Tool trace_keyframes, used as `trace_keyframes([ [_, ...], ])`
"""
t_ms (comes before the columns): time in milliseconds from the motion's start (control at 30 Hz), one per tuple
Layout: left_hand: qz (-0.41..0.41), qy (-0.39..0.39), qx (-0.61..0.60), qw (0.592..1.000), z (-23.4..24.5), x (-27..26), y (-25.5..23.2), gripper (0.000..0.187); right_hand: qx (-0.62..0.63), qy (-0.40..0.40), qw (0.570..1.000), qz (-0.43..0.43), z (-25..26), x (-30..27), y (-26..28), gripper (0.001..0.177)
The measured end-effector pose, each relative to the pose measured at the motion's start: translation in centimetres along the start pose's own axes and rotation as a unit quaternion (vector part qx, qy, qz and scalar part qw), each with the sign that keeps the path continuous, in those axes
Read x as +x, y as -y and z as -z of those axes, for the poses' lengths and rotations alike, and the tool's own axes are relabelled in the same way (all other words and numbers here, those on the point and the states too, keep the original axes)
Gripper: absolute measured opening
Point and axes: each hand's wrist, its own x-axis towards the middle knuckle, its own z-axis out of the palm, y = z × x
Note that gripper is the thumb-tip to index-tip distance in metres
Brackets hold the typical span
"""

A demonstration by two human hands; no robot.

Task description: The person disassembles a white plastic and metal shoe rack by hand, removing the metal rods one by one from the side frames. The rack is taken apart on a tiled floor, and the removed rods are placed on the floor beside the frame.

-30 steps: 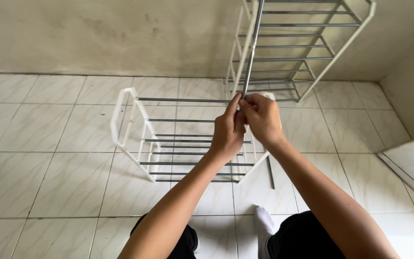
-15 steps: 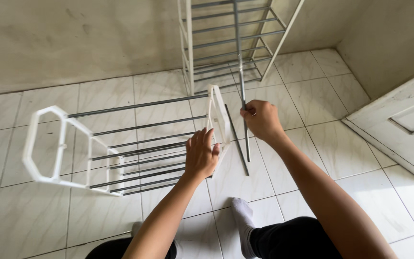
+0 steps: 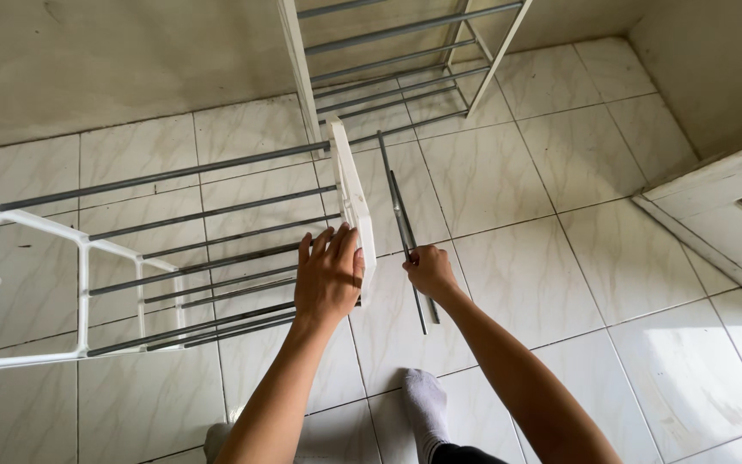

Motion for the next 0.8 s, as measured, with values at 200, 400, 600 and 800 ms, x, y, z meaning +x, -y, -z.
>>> trace_keyframes([
  [200,-0.041,-0.234,-0.103,0.966,-1.9,-6.2,-1.8,0.017,0.038,0.016,0.995,-0.090,-2.8,0.7,-2.2,0.020],
  [400,-0.091,-0.028,-0.216,0.972,-7.0,-11.3,-7.0,0.030,0.032,0.017,0.995,-0.090,-3.6,0.5,-4.1,0.023],
  [600,0.164,0.108,-0.241,0.950,-16.0,-8.6,-6.8,0.049,0.020,0.004,0.998,-0.055,-4.2,1.2,-6.1,0.024],
  [800,0.237,0.248,-0.292,0.893,-21.3,-6.0,-5.2,0.049,-0.027,-0.009,0.999,-0.030,-6.2,2.1,-7.6,0.016],
])
